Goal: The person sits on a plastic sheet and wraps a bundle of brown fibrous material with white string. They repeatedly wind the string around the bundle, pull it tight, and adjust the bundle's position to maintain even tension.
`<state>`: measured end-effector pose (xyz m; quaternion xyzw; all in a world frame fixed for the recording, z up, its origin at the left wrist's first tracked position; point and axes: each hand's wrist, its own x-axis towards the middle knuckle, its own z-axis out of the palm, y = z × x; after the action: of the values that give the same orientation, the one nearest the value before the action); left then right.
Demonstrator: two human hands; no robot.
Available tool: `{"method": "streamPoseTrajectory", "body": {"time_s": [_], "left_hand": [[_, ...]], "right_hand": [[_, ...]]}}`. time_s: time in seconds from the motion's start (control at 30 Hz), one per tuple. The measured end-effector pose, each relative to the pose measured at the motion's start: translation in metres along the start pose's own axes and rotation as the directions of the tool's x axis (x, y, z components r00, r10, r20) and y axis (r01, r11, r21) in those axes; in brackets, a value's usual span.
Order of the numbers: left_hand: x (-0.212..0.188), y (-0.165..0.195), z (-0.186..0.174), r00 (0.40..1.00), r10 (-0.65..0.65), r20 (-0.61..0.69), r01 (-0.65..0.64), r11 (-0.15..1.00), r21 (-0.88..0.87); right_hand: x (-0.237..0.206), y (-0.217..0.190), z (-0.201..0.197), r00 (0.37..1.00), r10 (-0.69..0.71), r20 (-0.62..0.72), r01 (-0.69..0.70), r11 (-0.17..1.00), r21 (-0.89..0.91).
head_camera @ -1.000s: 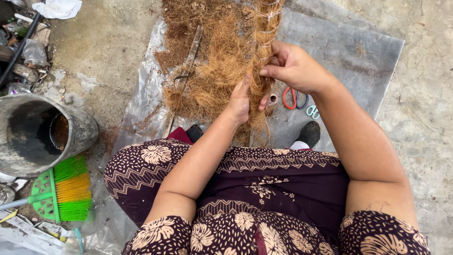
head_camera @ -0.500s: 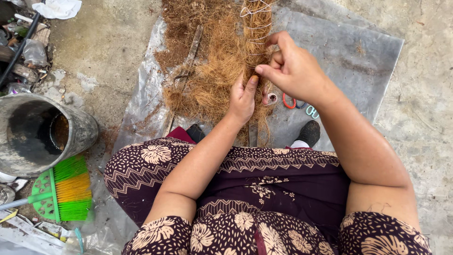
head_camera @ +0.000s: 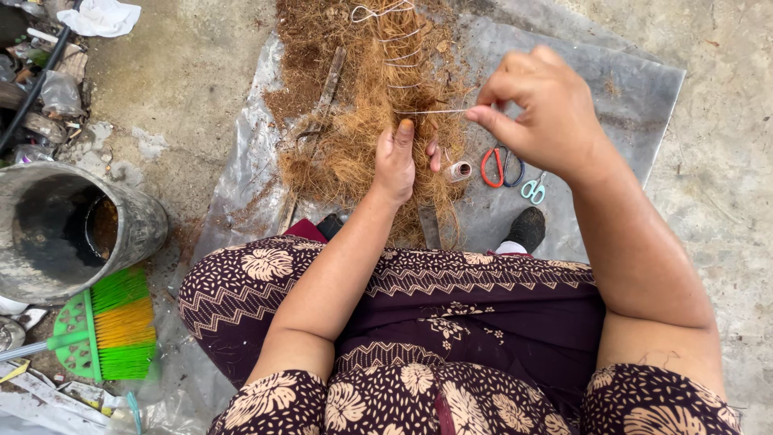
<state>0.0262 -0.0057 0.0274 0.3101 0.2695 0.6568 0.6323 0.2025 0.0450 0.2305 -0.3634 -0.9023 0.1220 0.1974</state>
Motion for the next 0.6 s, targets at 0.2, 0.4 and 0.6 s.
{"method": "streamPoseTrajectory", "body": {"time_s": [0.2, 0.4, 0.6], "left_hand": [[-0.002, -0.014, -0.002, 1.0, 0.002, 0.017, -0.002, 1.0, -0.025], [-0.004, -0.016, -0.007, 0.999, -0.04, -0.003, 0.04, 0.998, 0.043], [-0.005, -0.003, 0.005, 1.0, -0.002, 0.025, 0.001, 0.999, 0.042]], "right_hand": [[0.006, -0.005, -0.006, 0.897, -0.441, -0.014, 0.32, 0.628, 0.709], [-0.016, -0.007, 0.03, 0.995, 0.015, 0.097, -0.079, 0.706, 0.704], [-0.013, -0.002, 0.046, 0.981, 0.001, -0.194, 0.013, 0.998, 0.068]]}}
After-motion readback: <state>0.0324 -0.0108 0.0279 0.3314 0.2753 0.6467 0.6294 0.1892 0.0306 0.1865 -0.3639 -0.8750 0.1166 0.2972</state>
